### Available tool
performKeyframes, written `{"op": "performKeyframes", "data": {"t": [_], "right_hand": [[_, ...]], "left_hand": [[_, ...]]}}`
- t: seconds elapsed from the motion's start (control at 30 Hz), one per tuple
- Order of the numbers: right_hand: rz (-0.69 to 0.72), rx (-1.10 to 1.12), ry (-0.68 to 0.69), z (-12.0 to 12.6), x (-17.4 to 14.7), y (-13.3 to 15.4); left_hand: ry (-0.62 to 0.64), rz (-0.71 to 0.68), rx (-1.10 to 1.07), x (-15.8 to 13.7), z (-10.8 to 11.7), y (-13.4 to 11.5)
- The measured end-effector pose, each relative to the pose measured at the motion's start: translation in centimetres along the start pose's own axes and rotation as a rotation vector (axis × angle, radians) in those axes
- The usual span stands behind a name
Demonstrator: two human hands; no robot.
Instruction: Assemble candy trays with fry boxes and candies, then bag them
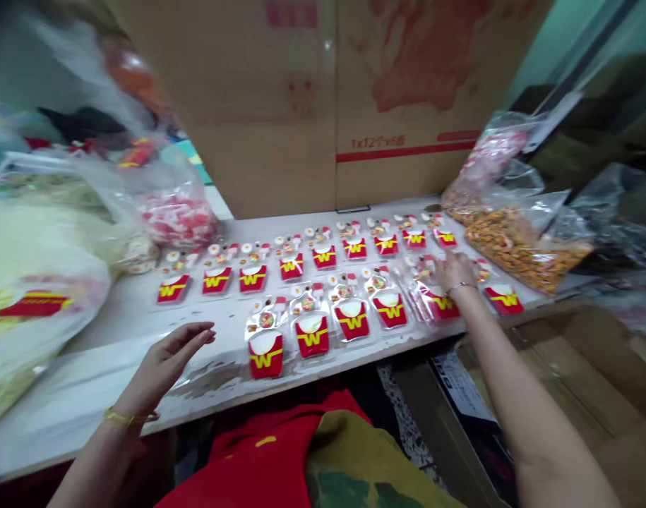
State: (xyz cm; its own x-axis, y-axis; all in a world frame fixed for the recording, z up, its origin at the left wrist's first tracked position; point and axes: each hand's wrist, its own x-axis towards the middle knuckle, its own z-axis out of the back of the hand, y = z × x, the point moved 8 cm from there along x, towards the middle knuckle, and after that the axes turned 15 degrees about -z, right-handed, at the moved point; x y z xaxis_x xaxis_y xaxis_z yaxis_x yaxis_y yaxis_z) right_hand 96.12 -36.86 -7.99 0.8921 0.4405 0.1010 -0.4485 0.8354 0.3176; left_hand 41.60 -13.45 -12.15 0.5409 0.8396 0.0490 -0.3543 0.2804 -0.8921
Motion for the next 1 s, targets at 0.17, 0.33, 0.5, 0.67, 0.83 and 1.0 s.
{"op": "performKeyframes", "data": {"t": [0.17,0.33,0.5,0.67,0.83,1.0], "right_hand": [[0.371,0.323,0.210,-1.4,-8.6,11.1],[0.849,0.312,0.830,-8.5,-24.4,22.9],[0.999,0.124,1.047,-12.8,-32.1,27.7],[1.060,0.146,1.123,-12.8,-32.2,30.0],[1.485,-0.115,0.769,-13.8,-31.3,30.8],[1.819,-0.127,0.739,-15.4,-33.6,32.2]], "left_hand": [[-0.179,-0.016,0.135,-2.1,5.9,2.6],[-0.221,-0.038,0.510,-3.2,9.6,6.5],[-0.102,-0.022,0.781,-3.4,7.5,8.6],[-0.165,-0.014,0.783,-3.8,7.0,9.6],[-0.220,-0.077,0.623,-4.4,7.4,9.5],[-0.178,-0.149,0.526,-5.4,6.0,8.1]]}}
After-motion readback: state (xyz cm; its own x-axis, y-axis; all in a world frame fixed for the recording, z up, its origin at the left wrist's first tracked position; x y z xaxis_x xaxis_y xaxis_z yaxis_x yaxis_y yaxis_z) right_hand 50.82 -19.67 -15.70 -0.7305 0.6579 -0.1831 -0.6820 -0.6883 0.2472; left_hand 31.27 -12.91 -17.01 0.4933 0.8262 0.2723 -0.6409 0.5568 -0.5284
